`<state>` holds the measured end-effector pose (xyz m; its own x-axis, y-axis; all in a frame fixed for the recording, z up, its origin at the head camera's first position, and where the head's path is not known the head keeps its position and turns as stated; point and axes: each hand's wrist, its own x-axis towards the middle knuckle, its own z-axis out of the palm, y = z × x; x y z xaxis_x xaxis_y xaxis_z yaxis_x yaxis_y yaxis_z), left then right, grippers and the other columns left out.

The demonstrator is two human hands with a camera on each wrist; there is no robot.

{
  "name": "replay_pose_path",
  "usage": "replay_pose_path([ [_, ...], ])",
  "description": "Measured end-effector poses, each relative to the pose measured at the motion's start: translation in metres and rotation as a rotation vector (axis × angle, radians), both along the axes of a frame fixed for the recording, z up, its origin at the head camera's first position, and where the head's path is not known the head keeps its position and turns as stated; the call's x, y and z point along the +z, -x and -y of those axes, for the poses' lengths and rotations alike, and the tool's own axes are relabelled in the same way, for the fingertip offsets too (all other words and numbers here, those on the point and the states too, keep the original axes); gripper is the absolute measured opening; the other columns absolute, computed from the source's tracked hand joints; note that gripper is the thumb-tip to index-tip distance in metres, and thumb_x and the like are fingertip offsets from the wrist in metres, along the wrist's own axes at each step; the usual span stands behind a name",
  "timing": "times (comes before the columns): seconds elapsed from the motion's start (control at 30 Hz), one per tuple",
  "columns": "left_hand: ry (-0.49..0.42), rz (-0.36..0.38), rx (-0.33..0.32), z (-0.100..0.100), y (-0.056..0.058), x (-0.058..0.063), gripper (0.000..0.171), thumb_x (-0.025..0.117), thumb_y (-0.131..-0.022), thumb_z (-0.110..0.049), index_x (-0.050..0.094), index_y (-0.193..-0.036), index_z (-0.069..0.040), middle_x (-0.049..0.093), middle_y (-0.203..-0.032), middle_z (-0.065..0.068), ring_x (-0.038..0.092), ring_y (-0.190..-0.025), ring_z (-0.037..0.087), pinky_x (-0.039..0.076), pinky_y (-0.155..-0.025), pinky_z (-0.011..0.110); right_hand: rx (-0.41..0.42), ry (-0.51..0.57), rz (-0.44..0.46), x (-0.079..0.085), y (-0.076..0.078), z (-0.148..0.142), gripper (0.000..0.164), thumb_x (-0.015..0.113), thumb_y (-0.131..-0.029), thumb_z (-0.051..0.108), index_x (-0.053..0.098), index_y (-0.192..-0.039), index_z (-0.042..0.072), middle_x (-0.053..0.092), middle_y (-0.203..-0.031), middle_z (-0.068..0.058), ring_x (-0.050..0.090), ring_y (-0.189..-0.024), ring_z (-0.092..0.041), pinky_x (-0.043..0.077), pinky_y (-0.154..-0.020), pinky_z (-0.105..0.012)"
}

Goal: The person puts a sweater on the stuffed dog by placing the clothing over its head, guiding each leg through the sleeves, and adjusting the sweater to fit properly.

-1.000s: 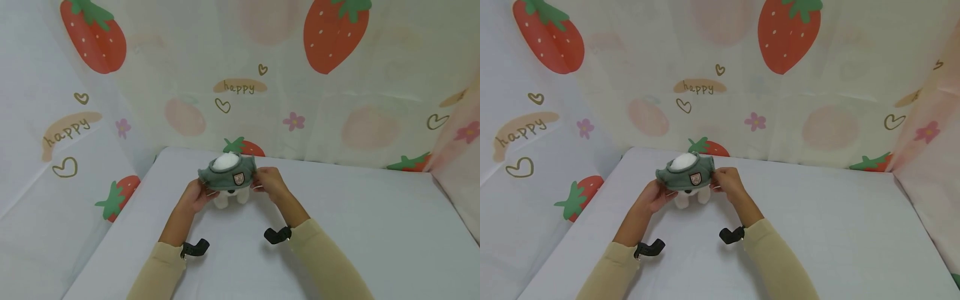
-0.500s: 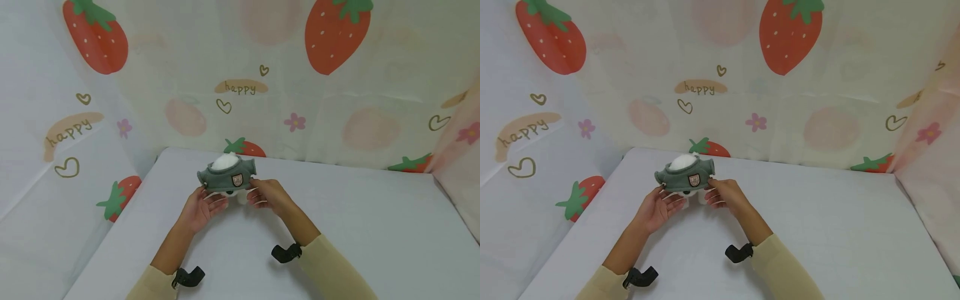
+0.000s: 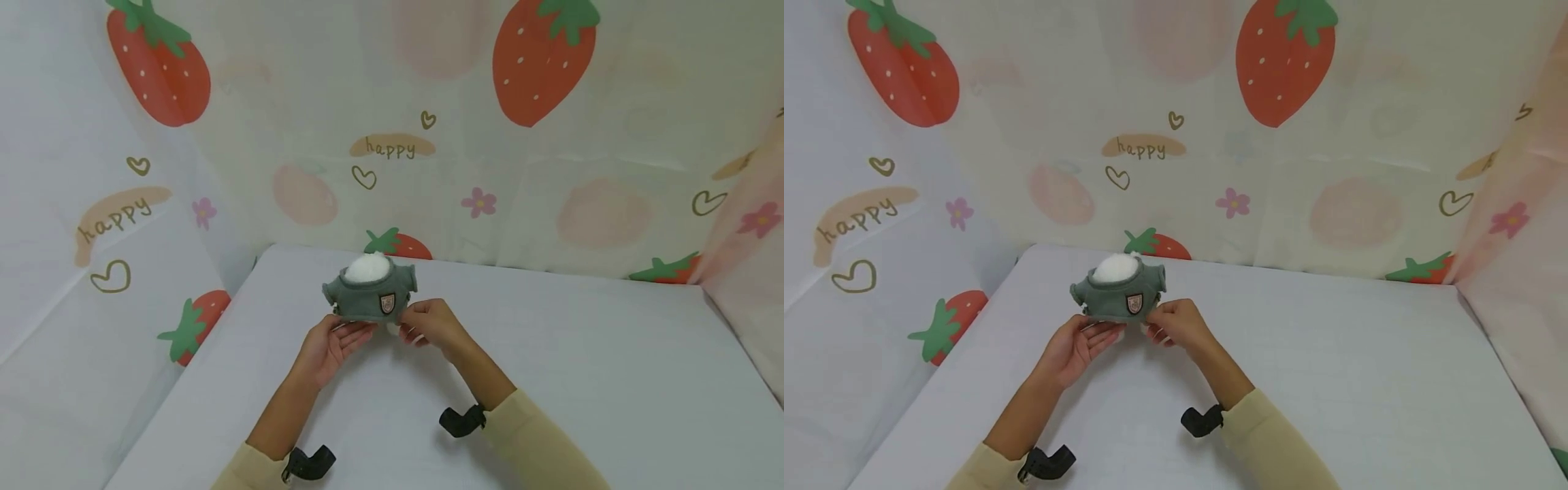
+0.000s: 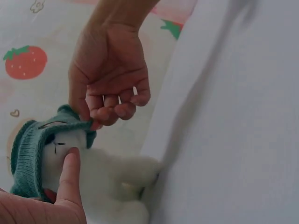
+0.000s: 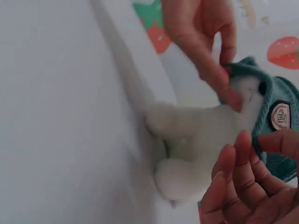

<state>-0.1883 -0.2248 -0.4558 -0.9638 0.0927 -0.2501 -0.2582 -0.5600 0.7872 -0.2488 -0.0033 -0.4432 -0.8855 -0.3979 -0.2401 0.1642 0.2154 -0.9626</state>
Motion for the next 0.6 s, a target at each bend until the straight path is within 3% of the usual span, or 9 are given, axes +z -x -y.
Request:
replay_pose_path([
  [0.13, -0.106, 0.019, 0.042, -0.002, -0.004, -0.007, 0.051, 0.022, -0.106, -0.007, 0.018, -0.152, 0.014, 0.055, -0.136, 0.03, 0.07, -0.106, 0.025, 0.05, -0.101, 0.035, 0.034, -0.105, -0.103, -0.008, -0.003, 0.0, 0.023, 0.063, -0.089, 0.014, 0.072, -0.085, -0.007, 0.069, -0.068, -0.007, 0.067, -0.064, -0.019, 0.055, -0.062, -0.04],
  [0.27, -0.235, 0.069, 0.047, -0.005, -0.005, -0.011, 0.053, 0.017, -0.104, -0.004, 0.01, -0.154, 0.013, 0.034, -0.151, 0.032, 0.069, -0.106, 0.023, 0.045, -0.107, 0.033, 0.047, -0.106, -0.106, -0.013, -0.003, 0.001, 0.023, 0.062, -0.088, 0.013, 0.071, -0.086, -0.008, 0.07, -0.068, -0.008, 0.066, -0.062, -0.017, 0.054, -0.06, -0.038],
  [0.37, -0.278, 0.09, 0.014, -0.003, -0.004, -0.013, 0.055, 0.015, -0.105, -0.004, 0.003, -0.156, 0.011, 0.019, -0.159, 0.033, 0.053, -0.132, 0.03, 0.037, -0.112, 0.034, 0.049, -0.068, -0.07, -0.016, -0.001, 0.0, 0.025, 0.063, -0.092, 0.017, 0.072, -0.092, -0.007, 0.071, -0.073, -0.01, 0.066, -0.065, -0.017, 0.056, -0.062, -0.036],
  [0.5, -0.229, 0.117, -0.075, 0.007, -0.002, -0.015, 0.055, 0.015, -0.11, -0.018, 0.003, -0.16, 0.003, 0.02, -0.163, 0.026, 0.02, -0.151, 0.037, 0.033, -0.117, 0.041, 0.062, -0.054, -0.013, -0.015, 0.005, -0.009, 0.03, 0.06, -0.099, 0.021, 0.072, -0.109, -0.005, 0.073, -0.085, -0.012, 0.069, -0.074, -0.024, 0.058, -0.069, -0.036],
  [0.6, -0.145, 0.144, -0.101, 0.025, 0.004, -0.015, 0.059, 0.014, -0.112, -0.035, 0.006, -0.162, -0.004, 0.027, -0.162, 0.019, 0.021, -0.152, 0.037, 0.03, -0.118, 0.047, 0.033, -0.105, -0.006, -0.01, 0.014, -0.019, 0.034, 0.055, -0.102, 0.02, 0.068, -0.124, -0.002, 0.074, -0.095, -0.013, 0.071, -0.081, -0.027, 0.057, -0.073, -0.037],
])
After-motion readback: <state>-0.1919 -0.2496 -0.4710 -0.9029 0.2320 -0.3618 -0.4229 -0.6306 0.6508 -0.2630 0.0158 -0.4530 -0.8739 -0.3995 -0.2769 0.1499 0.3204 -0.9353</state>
